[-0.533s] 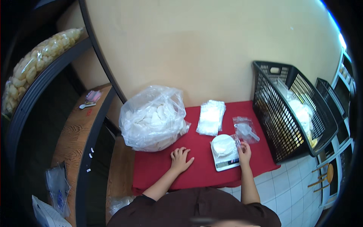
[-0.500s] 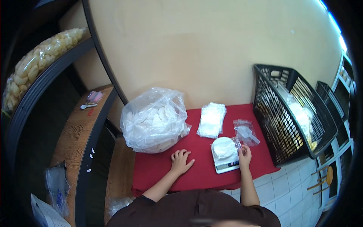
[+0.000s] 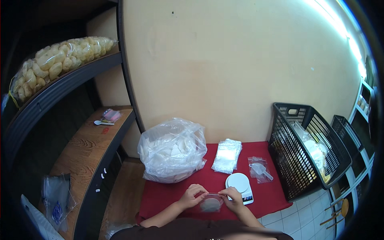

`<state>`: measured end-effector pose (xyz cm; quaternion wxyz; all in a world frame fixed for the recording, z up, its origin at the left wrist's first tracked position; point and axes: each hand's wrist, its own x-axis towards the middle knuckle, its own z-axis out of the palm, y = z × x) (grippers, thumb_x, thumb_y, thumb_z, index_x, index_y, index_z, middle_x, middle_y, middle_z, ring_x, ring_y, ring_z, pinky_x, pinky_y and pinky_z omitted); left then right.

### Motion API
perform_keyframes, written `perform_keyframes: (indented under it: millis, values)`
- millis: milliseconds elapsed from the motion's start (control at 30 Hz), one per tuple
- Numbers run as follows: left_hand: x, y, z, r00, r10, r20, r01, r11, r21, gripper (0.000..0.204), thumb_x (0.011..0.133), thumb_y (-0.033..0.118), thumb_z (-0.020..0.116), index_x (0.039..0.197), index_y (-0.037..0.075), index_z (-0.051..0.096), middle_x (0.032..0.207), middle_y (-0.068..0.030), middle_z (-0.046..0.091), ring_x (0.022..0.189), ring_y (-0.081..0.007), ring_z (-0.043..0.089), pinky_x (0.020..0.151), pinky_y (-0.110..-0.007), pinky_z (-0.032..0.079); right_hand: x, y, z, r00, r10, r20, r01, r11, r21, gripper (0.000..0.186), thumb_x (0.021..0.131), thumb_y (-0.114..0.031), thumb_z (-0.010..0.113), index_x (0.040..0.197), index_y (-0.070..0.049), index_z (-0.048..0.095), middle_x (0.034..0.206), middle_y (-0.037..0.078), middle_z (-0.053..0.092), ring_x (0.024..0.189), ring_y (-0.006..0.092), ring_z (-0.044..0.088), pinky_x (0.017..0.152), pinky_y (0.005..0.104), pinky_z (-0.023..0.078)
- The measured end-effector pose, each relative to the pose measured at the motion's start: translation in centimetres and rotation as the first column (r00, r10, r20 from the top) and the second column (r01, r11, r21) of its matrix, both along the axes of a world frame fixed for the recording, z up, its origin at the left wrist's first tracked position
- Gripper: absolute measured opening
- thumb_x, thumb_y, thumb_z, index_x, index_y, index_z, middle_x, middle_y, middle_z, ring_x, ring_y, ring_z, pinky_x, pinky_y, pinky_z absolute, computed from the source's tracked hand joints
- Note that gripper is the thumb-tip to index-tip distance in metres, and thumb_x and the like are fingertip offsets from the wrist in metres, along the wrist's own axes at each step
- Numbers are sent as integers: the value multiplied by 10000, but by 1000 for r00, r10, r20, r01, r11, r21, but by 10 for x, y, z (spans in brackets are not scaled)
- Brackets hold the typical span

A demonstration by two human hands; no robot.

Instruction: Weighing and packaging white disc-shaped wafers into small plastic bags.

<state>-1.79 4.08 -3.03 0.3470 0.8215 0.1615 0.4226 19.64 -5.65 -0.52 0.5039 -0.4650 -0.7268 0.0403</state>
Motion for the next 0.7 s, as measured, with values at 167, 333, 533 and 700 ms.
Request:
perform_keyframes:
  millis: [167,333,533,700]
  values:
    - [-12,7,6,993,87,-80,-86,996,13,108,825,150,727,910,86,715,897,-54,701,830,-192,658,835,-333,468,-3,5,4,995,-42,-90,38,999,-36,229,722,54,754,911,-44,670,821,83,699,726,219,655,672,323,499]
    - [-15,7,6,999,34,-14,-36,992,-119,129,824,124,724,931,54,706,915,-62,709,863,-197,679,795,-317,508,-5,4,1,984,-45,-174,39,999,-37,211,755,59,742,936,-19,668,826,103,705,768,201,681,676,293,516]
    - [-17,4,12,991,135,-6,-135,983,-127,106,838,124,694,906,44,684,918,-73,699,862,-219,676,809,-340,499,-7,0,-6,977,-71,-203,29,979,-200,271,804,81,702,1053,-6,641,907,92,687,869,149,685,702,244,514]
    - [-12,-1,20,977,211,6,-211,977,-31,73,836,110,665,879,52,649,868,-59,676,837,-229,665,808,-354,468,-6,-6,-28,874,4,-486,-154,951,-269,333,847,88,653,1163,16,576,971,73,627,915,123,639,787,239,509]
